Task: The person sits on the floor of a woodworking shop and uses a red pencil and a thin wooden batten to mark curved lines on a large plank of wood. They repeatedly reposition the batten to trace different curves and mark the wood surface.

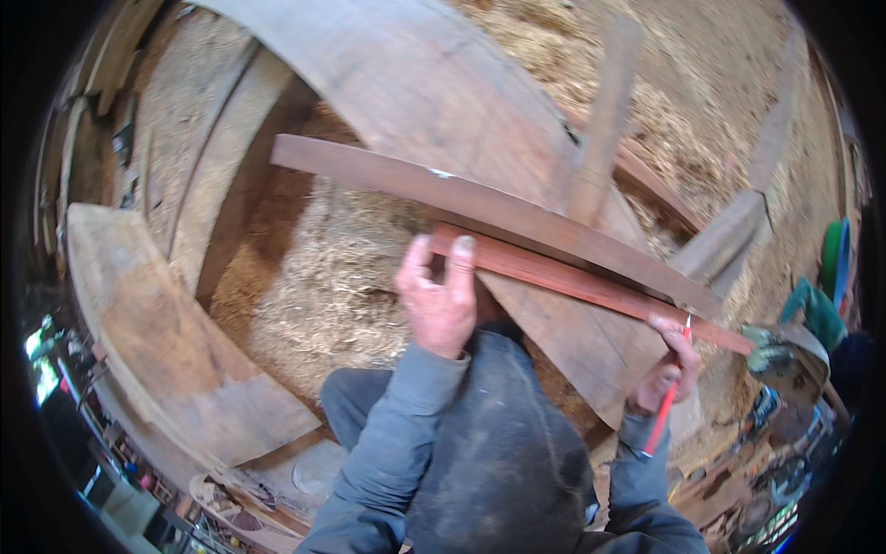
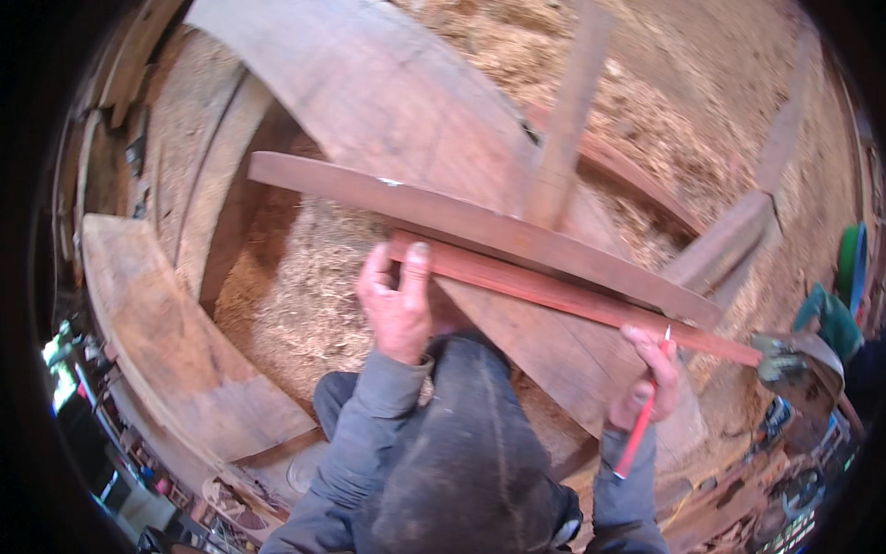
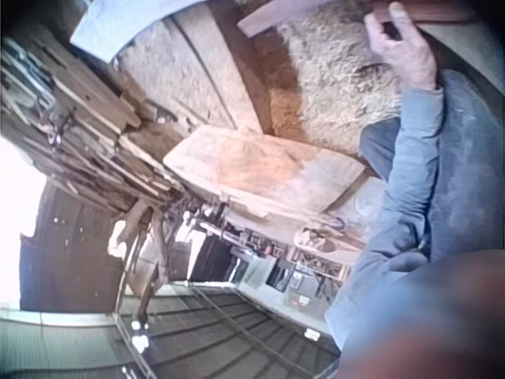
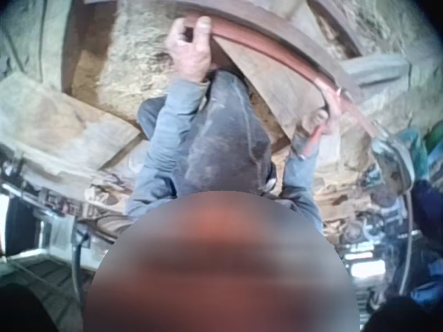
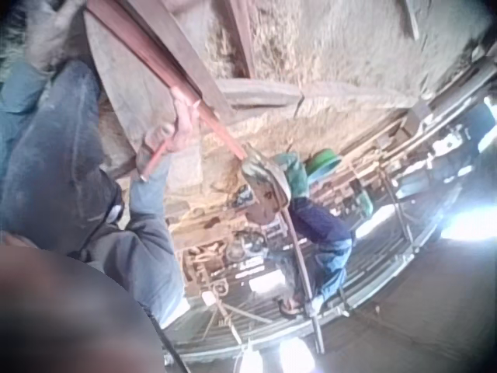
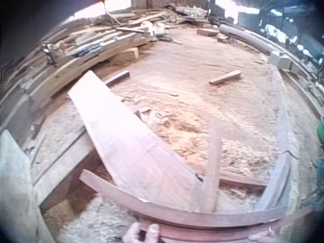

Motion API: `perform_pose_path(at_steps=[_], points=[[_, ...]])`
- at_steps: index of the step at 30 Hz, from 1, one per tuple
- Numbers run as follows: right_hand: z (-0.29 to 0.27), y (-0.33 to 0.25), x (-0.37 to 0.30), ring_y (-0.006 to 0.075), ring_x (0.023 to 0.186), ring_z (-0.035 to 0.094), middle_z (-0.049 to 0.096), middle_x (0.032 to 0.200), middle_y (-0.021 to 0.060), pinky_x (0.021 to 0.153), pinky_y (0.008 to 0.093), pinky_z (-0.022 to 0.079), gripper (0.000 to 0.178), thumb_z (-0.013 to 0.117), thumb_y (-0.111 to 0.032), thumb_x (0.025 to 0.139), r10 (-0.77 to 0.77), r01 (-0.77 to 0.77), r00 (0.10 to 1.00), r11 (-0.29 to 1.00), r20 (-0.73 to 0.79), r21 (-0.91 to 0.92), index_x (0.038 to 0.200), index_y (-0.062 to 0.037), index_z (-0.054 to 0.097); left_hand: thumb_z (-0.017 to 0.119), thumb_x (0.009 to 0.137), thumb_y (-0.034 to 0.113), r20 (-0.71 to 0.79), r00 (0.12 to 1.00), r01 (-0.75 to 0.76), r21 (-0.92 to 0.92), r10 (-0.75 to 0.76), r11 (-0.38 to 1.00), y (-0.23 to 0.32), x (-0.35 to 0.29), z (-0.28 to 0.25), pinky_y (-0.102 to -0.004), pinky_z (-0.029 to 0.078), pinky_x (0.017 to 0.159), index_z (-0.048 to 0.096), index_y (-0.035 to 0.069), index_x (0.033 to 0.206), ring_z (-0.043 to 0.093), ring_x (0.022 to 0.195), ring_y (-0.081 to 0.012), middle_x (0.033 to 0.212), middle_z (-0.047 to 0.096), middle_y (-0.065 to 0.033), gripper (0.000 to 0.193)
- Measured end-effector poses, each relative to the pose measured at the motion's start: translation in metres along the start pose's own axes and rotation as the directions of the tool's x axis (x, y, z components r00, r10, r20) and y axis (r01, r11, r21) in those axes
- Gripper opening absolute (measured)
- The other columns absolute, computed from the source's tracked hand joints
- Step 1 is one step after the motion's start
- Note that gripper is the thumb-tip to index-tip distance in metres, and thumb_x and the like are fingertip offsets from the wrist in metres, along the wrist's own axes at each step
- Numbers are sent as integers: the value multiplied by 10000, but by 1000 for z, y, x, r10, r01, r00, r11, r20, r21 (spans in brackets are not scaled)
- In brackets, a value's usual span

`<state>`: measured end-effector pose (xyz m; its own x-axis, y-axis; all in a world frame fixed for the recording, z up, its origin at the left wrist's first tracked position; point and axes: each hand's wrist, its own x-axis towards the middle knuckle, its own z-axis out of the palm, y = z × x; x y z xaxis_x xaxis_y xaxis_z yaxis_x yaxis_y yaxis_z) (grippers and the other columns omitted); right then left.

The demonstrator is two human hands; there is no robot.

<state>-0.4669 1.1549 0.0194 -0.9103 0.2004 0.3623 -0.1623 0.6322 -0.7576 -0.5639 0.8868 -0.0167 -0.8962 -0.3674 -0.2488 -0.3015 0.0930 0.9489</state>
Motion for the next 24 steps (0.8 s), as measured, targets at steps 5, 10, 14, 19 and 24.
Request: perform_pose_path(at_steps=[5,10,14,19,24], points=[[25,-56,57,245,724,645,683,826,147,668,354,514,537,478,-463,1112,-47,20,971,993,235,117,1116,16,719,755,986,197,19,1000,-5,-22,5,1000,0,-3,-1,-352,501,729,652,-23,971,580,809,-146,837,662,-98,243],[75,-98,82,226,697,681,716,818,137,645,332,540,180,707,-118,937,48,-93,944,988,327,122,1035,29,736,759,984,193,10,1000,-23,-96,24,995,-4,-2,1,-306,478,693,650,-30,955,558,802,-112,856,670,-65,250],[107,-110,98,234,785,754,768,891,148,720,319,588,176,776,-6,866,21,-47,907,997,420,53,1037,25,749,766,968,182,62,992,120,-211,-110,970,-4,-1,1,-360,529,790,667,-17,1003,643,834,-173,870,715,-127,225],[138,-114,112,237,801,773,783,912,136,724,307,588,154,790,-12,879,-19,8,872,1000,488,25,1032,-4,777,760,954,160,44,998,40,-98,-36,994,-6,-3,-1,-365,515,857,693,17,1005,702,849,-226,890,743,-115,166],[156,-116,113,230,763,766,774,880,133,700,298,580,134,786,-19,883,130,-158,835,987,534,8,1014,-1,773,760,940,234,38,997,76,-173,-71,982,-9,-4,1,-487,390,1052,695,59,997,699,857,-290,883,744,-122,196]])
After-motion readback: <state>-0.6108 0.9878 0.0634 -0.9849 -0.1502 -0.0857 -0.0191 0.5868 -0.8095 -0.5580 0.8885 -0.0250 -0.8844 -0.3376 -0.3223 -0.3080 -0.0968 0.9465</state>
